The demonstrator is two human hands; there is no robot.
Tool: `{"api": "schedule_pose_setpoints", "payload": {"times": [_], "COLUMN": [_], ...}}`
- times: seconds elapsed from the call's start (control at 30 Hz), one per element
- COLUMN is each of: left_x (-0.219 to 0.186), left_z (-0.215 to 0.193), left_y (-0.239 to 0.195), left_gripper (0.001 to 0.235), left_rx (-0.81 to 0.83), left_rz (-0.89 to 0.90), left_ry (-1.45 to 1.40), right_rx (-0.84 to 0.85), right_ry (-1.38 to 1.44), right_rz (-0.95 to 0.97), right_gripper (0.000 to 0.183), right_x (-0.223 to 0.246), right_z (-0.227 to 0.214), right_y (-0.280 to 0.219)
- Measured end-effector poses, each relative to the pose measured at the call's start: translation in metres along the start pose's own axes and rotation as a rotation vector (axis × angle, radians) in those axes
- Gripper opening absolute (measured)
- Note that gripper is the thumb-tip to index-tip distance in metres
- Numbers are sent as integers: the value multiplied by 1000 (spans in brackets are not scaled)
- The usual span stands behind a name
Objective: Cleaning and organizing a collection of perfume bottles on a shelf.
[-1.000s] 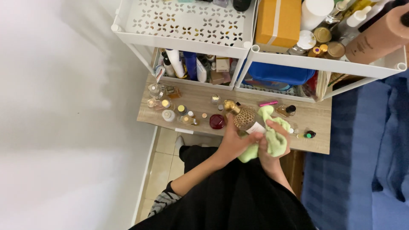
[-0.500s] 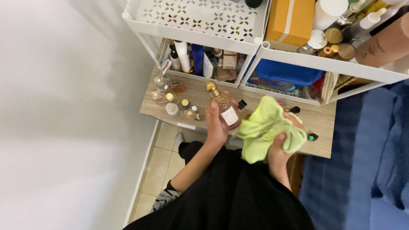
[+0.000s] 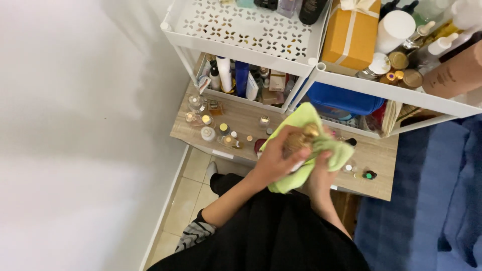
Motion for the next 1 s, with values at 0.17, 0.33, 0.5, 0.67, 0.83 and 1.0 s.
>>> {"api": "schedule_pose_setpoints", "payload": {"times": [0.17, 0.33, 0.5, 0.67, 0.83, 1.0], "left_x": [6, 104, 112, 20, -40, -30], "left_z": [29, 8, 5, -39, -78, -129], "left_y": [-7, -16, -43, 22, 58, 79], "left_gripper": [52, 41, 37, 47, 56, 66], "left_rx": [245, 435, 645, 356, 140, 34], "left_rz": [114, -440, -908, -185, 60, 14], "left_ry": [402, -70, -438, 333, 549, 171], "right_rx": [-240, 134, 234, -123, -460, -336], "right_ry": [340, 511, 545, 101, -29, -343], "right_rz": [312, 151, 225, 31, 79, -270], "right_gripper": [90, 66, 43, 28, 26, 32], "right_x": [4, 22, 55, 20, -13, 14], "right_z": [-28, 6, 46, 57, 79, 149], "right_y": [31, 44, 49, 58, 40, 22]}}
Point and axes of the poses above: each hand's wrist, its own y-axis towards the middle knuckle, its own z-axis out of the palm, x = y × z, the point moved 10 cm from there along y, towards the middle knuckle, and after that the axes turned 14 degrees about -x, right-handed, at the moved point
